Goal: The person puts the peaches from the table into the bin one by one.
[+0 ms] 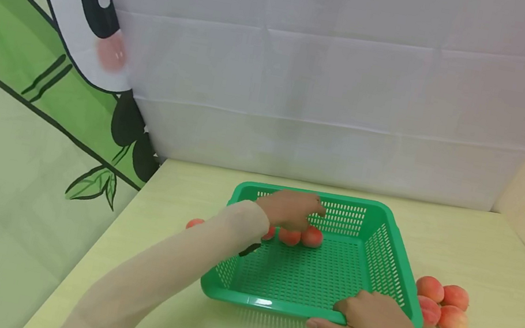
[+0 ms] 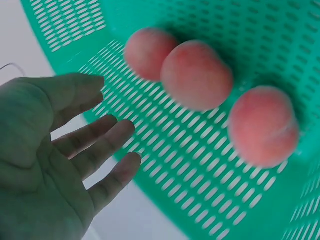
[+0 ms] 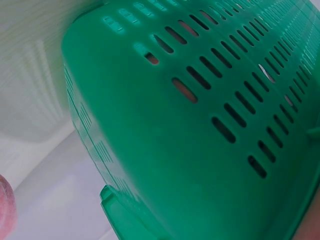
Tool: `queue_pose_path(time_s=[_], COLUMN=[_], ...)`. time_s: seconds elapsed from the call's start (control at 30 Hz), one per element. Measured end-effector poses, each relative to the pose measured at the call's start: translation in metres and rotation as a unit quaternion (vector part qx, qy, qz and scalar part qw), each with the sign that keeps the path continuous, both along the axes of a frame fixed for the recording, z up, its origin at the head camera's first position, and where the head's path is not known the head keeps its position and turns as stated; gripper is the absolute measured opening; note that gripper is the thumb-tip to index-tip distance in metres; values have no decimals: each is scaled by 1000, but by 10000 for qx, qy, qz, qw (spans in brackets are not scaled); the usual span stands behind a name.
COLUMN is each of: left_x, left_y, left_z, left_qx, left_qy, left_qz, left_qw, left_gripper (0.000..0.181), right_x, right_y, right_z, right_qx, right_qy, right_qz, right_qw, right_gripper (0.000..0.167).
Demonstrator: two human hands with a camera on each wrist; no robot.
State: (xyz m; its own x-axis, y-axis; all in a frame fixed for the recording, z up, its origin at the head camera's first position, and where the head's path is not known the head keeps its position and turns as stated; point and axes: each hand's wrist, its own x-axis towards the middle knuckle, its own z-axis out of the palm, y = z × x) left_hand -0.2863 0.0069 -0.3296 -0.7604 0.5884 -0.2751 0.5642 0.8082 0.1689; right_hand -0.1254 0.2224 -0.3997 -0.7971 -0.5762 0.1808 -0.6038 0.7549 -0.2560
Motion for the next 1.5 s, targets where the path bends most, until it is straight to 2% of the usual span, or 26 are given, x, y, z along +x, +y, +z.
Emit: queue_pose_path(time_s=[0.1, 0.2, 0.33, 0.47, 0.57, 0.73, 0.87, 0.93, 1.03, 1.17, 1.23, 1.33, 1.4, 1.5], left_x=[4, 7, 18, 36, 47, 62, 78, 86, 94, 95, 93, 86, 78, 66], left_y=[-11, -23, -41, -58, -70, -96, -123, -136, -155, -175, -182, -194, -203, -217], left_z=[14, 29, 49, 68, 81, 98, 105, 105, 100, 87, 81, 69, 57, 32], left_qx=[152, 250, 539, 781, 943, 1453, 2077, 2333, 2498, 2564, 2566, 2565, 2562, 2506], left_qy=[295, 750, 964, 1310, 1784, 2557, 2705, 2641, 2603, 2622, 2479, 2071, 1792, 1460], left_qz=[-278, -640, -648, -692, -656, -387, -48, 146, 402, 633, 771, 1065, 1320, 1672], left_qw=[9991, 9948, 9918, 9859, 9772, 9550, 9400, 9357, 9318, 9282, 9310, 9381, 9406, 9423], left_gripper=[47, 41, 40, 41, 40, 37, 37, 38, 37, 33, 31, 32, 34, 38], right_x=[7, 14, 24, 33, 35, 35, 36, 35, 33, 31, 30, 30, 30, 30], right_y=[-5, -11, -19, -26, -27, -28, -30, -31, -33, -33, -32, -31, -31, -31], right_z=[1, 2, 4, 5, 5, 5, 5, 5, 4, 4, 4, 5, 5, 4], right_qx=[-10, -18, -17, 5, 21, -19, -71, -80, -88, -78, -60, -33, -30, -50], right_qy=[-14, -45, -70, -81, -73, -140, -121, -121, -120, -134, -135, -53, -32, -73], right_qz=[-63, -142, -243, -326, -349, -341, -344, -348, -307, -240, -249, -257, -274, -255], right_qw=[10000, 9999, 9997, 9994, 9994, 9993, 9993, 9993, 9994, 9996, 9996, 9997, 9996, 9996], right_gripper=[59, 60, 60, 60, 60, 61, 62, 63, 63, 63, 63, 63, 63, 63])
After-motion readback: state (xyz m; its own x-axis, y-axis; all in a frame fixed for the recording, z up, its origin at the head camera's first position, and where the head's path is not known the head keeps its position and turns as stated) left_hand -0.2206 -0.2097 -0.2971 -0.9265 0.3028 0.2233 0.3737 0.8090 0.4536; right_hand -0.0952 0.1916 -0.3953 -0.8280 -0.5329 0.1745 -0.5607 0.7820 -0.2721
